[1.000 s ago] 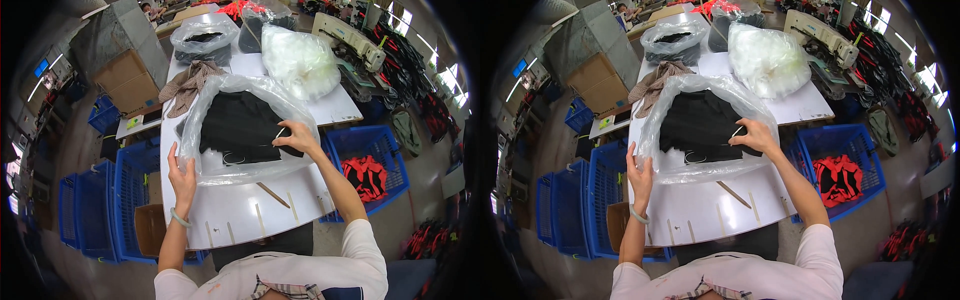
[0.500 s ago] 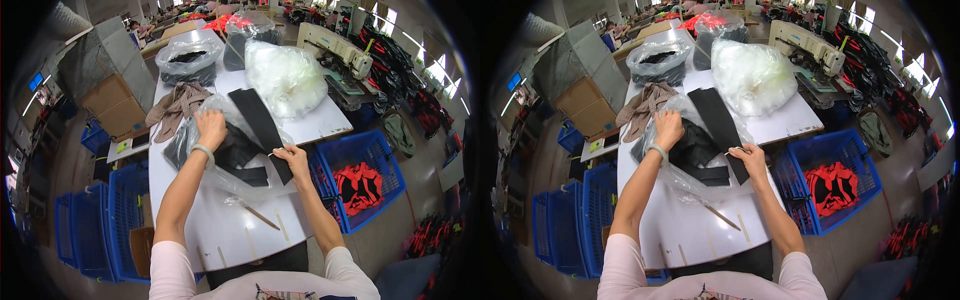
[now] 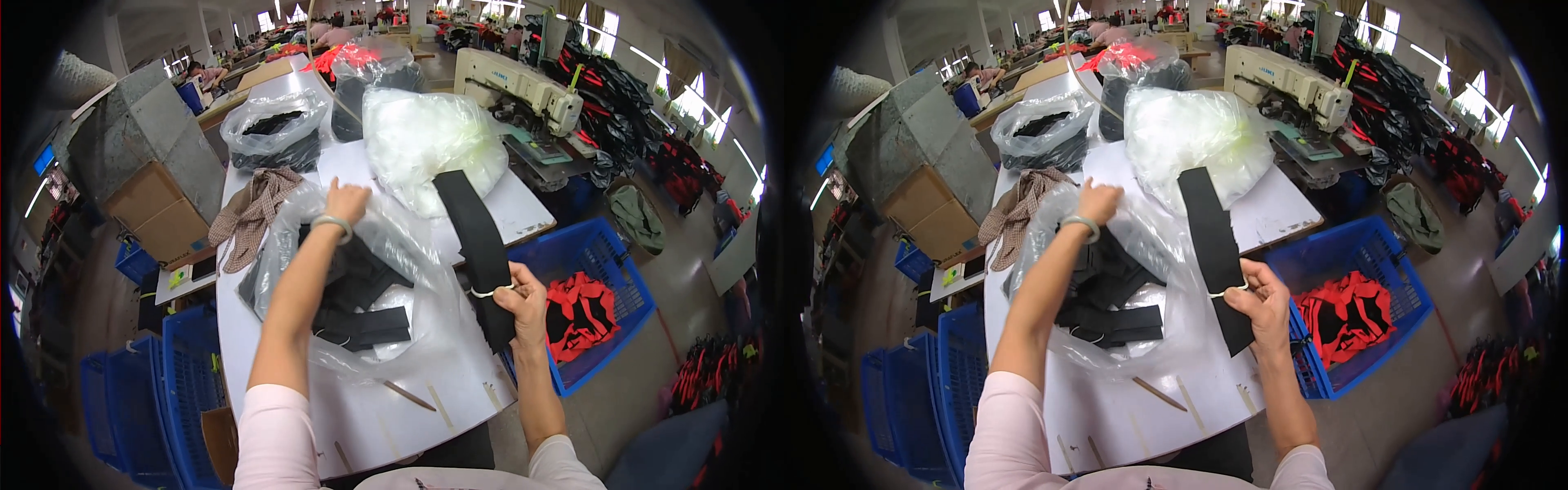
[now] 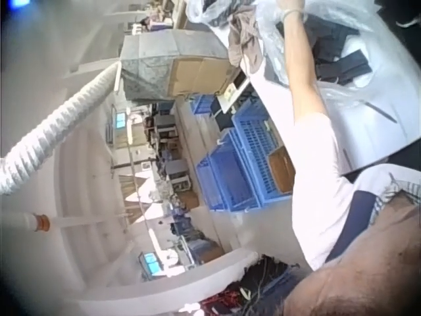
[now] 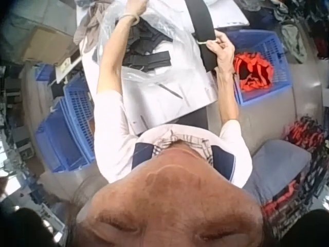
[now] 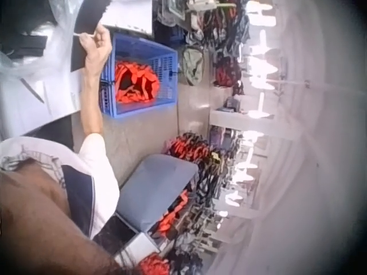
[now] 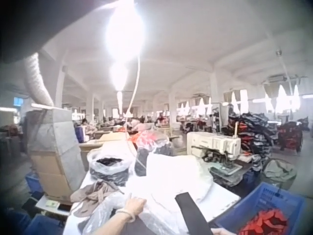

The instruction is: Inspecting and preparing black fabric straps at a workstation in a garment factory.

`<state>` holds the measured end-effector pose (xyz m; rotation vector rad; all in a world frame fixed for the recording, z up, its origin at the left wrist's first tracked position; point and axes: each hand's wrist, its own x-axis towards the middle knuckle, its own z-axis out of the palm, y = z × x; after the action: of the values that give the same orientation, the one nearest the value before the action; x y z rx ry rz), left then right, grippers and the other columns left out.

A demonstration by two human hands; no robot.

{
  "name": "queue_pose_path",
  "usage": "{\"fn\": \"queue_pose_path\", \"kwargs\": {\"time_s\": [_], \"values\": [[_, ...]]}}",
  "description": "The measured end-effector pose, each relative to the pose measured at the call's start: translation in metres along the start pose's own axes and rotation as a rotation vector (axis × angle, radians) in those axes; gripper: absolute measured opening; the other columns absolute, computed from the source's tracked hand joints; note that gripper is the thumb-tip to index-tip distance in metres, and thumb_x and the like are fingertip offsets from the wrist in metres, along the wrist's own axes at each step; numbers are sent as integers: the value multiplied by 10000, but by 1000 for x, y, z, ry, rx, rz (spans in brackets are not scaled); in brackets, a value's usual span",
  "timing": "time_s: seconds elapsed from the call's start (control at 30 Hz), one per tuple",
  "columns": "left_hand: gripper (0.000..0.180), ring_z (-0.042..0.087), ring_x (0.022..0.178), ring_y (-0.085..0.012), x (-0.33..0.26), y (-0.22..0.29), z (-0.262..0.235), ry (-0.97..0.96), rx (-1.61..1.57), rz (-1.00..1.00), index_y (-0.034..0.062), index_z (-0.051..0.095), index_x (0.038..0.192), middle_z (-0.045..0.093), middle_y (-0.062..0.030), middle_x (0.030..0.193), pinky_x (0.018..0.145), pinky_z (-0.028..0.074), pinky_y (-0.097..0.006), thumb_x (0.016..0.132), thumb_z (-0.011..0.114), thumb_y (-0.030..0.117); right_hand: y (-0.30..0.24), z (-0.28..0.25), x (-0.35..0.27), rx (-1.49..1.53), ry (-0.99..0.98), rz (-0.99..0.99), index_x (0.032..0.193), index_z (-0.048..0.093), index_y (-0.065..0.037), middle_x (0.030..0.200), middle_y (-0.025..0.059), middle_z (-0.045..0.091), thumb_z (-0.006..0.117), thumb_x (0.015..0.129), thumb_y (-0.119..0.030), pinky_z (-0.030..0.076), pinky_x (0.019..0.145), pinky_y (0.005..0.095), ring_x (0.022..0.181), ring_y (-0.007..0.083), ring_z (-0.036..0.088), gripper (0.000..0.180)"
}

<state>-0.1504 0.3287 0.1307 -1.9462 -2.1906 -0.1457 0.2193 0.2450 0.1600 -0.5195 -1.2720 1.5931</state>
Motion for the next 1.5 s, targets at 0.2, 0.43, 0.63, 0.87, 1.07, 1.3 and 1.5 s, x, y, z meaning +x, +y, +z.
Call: {"fn": "queue_pose_path", "kwargs": {"time_s": [0.2,0.43,0.63,0.87,1.07,1.3,1.5], "values": [[128,605,698,-393,-98,-7,-181,651,-281,-2,37,570,817,607,-208,711,645,464,-473,691,547,31,-19,-14,-10,-120,109,-187,1137,521,76,1033,115,613,689,727,-83,435,860,249,924,132,581,471],[91,624,711,-383,-110,4,-163,577,-6,-101,27,543,808,626,-198,727,659,471,-491,729,510,59,-29,-8,-12,-175,135,-180,1127,524,80,1011,98,610,668,759,-79,443,802,223,882,109,573,426],[155,627,778,-413,-56,26,-150,427,-118,-133,30,591,847,641,-224,807,693,488,-500,732,530,114,-71,40,-16,-149,103,-342,1131,520,81,1023,104,605,678,727,-107,423,850,235,902,121,571,472],[283,637,837,-375,-43,-32,-110,619,-333,290,73,648,852,662,-173,865,748,499,-451,713,651,320,-50,156,-39,-9,-204,-449,1155,474,63,1116,112,532,742,685,-52,418,914,270,1008,156,531,553],[232,639,836,-351,-30,-22,-64,249,-370,277,73,654,857,666,-150,834,728,509,-437,721,661,262,102,91,-25,-537,-18,-78,1056,545,63,957,168,637,766,709,-205,469,822,309,915,213,615,491],[284,625,878,-358,-61,-30,-38,98,-286,66,116,669,965,656,-186,897,777,490,-443,694,679,199,127,44,-39,-1174,-99,55,983,574,68,923,252,623,750,602,-365,458,829,414,931,375,596,603],[436,536,1021,-354,-80,-9,-89,601,-328,-9,58,598,1074,594,-173,1041,876,421,-437,672,719,175,98,55,0,-1007,-199,312,831,647,68,781,181,655,730,615,-354,480,683,342,729,268,624,480]]}}
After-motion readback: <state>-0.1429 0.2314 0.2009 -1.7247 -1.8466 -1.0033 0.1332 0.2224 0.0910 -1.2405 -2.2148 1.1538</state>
